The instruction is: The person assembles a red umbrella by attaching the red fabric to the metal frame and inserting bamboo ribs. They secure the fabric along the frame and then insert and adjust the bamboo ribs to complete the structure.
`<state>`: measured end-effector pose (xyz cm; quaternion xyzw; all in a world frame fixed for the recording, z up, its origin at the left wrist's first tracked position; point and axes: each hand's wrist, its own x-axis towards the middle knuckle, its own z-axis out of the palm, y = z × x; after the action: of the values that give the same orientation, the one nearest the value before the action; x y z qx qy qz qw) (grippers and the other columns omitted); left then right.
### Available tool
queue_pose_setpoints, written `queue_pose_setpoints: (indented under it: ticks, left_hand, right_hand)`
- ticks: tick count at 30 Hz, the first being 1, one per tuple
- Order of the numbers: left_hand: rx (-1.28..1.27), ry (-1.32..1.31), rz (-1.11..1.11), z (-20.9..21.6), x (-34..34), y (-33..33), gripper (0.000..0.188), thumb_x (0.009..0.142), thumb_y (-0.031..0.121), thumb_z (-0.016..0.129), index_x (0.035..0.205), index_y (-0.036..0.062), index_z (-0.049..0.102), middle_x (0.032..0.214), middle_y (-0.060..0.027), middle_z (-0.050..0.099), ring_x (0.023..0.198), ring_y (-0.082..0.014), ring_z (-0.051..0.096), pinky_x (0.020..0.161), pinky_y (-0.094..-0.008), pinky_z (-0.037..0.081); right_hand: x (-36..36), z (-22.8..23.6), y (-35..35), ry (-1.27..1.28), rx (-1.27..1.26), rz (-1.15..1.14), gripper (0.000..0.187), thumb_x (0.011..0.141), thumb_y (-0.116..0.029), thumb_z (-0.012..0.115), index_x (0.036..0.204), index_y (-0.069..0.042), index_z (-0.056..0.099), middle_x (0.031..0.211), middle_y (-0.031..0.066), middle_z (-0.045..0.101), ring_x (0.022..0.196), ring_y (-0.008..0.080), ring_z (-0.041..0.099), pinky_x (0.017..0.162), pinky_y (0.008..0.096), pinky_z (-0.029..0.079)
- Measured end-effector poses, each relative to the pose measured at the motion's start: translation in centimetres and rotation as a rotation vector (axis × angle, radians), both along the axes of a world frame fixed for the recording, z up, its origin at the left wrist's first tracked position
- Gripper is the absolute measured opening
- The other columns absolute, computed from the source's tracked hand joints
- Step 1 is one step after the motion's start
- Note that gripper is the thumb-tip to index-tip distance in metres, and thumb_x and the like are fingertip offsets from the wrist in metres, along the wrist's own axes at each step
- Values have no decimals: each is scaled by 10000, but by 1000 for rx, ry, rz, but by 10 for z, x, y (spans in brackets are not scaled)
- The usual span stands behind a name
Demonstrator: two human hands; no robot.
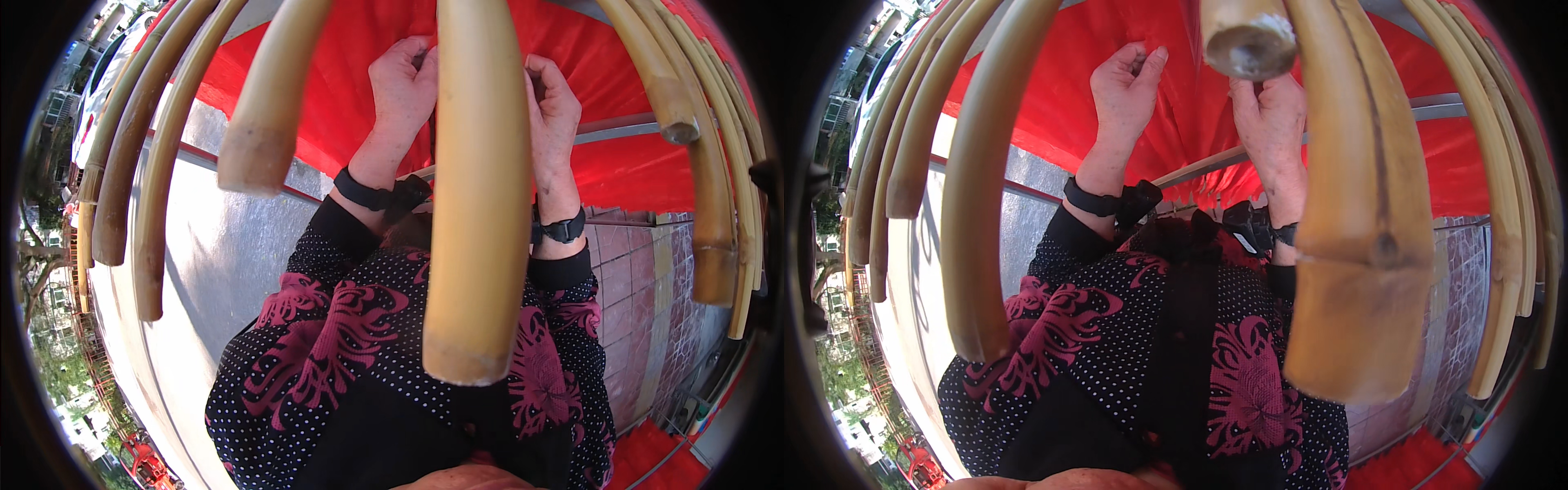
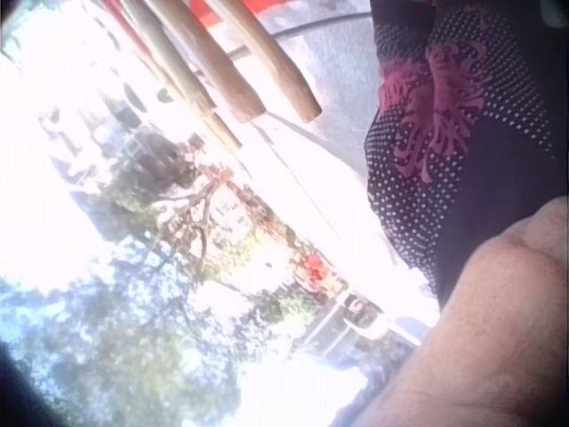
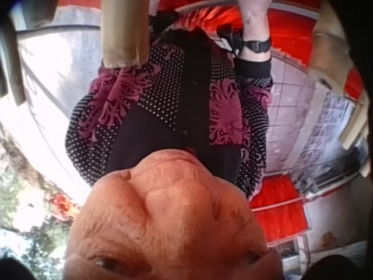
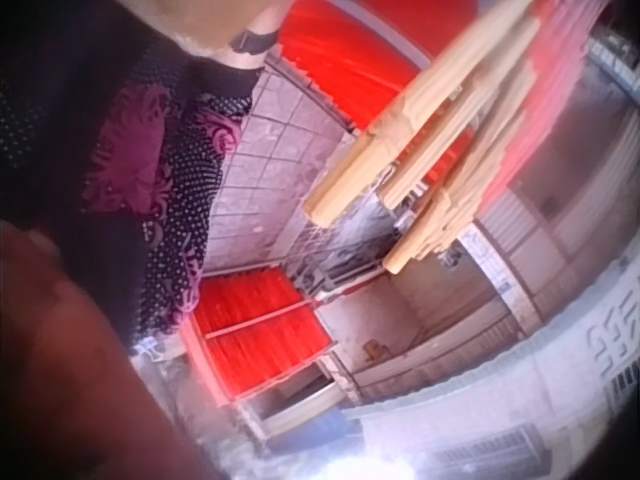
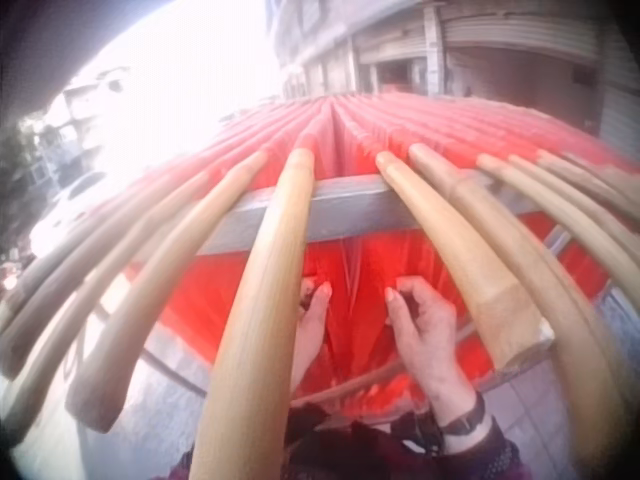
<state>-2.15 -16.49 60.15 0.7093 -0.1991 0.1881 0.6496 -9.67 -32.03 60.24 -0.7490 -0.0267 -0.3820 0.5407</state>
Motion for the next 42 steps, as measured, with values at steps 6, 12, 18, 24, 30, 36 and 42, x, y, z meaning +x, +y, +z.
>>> queue_pose_setpoints:
  ticks: [6, 12, 18, 24, 30, 36, 42]
  left_hand:
    - [-46, 57, 14, 2, 0, 14, 175, 891, 146, 691, 899, -29, 683, 656, -14, 631, 606, -58, 557, 581, -223, 468]
    - [-170, 90, -77, -5, -8, 14, 146, 879, 98, 708, 922, -37, 674, 712, 37, 608, 620, -10, 494, 550, -171, 383]
    - [6, 2, -21, -25, -9, 12, 134, 841, 84, 713, 905, -33, 700, 774, 15, 686, 694, -26, 572, 612, -209, 457]
    - [185, 93, -48, -41, -16, 4, 248, 857, 234, 693, 752, 25, 611, 587, -165, 576, 511, -306, 556, 497, -383, 441]
    - [66, 48, -35, -46, -11, 6, 294, 871, 240, 673, 696, 15, 601, 582, -165, 565, 533, -311, 564, 511, -387, 448]
    - [277, 192, 30, -37, -9, 25, 244, 884, 174, 672, 799, -53, 694, 652, -24, 689, 615, -33, 575, 573, -242, 477]
    - [354, 238, -83, -43, -11, 18, 248, 889, 227, 670, 853, -15, 704, 684, -77, 701, 629, -91, 635, 597, -292, 492]
  right_hand:
    - [-1, -7, -2, 53, -14, 52, 196, 941, -70, 622, 1117, 15, 607, 946, -7, 626, 840, 60, 567, 769, 204, 481]
    - [5, -16, 2, 49, -84, -149, 215, 896, -62, 674, 1089, 18, 624, 850, -4, 586, 755, 54, 547, 691, 192, 466]
    - [-2, -10, 8, 100, -288, -141, 302, 861, -174, 705, 1047, 51, 629, 823, 96, 591, 700, 172, 568, 654, 289, 470]
    - [0, -15, 19, 287, -529, -277, 380, 915, -328, 624, 1015, 38, 638, 831, 183, 641, 709, 329, 630, 646, 391, 506]
    - [7, -28, 13, 410, -640, -312, 387, 952, -350, 559, 1002, 27, 633, 838, 223, 653, 783, 398, 639, 655, 458, 517]
    - [8, -30, 15, 363, -661, -337, 384, 961, -346, 542, 1019, 24, 625, 828, 216, 659, 793, 392, 645, 666, 465, 517]
    - [6, -26, 16, 470, -695, -296, 414, 964, -382, 522, 952, 17, 631, 789, 212, 660, 773, 387, 650, 664, 467, 520]
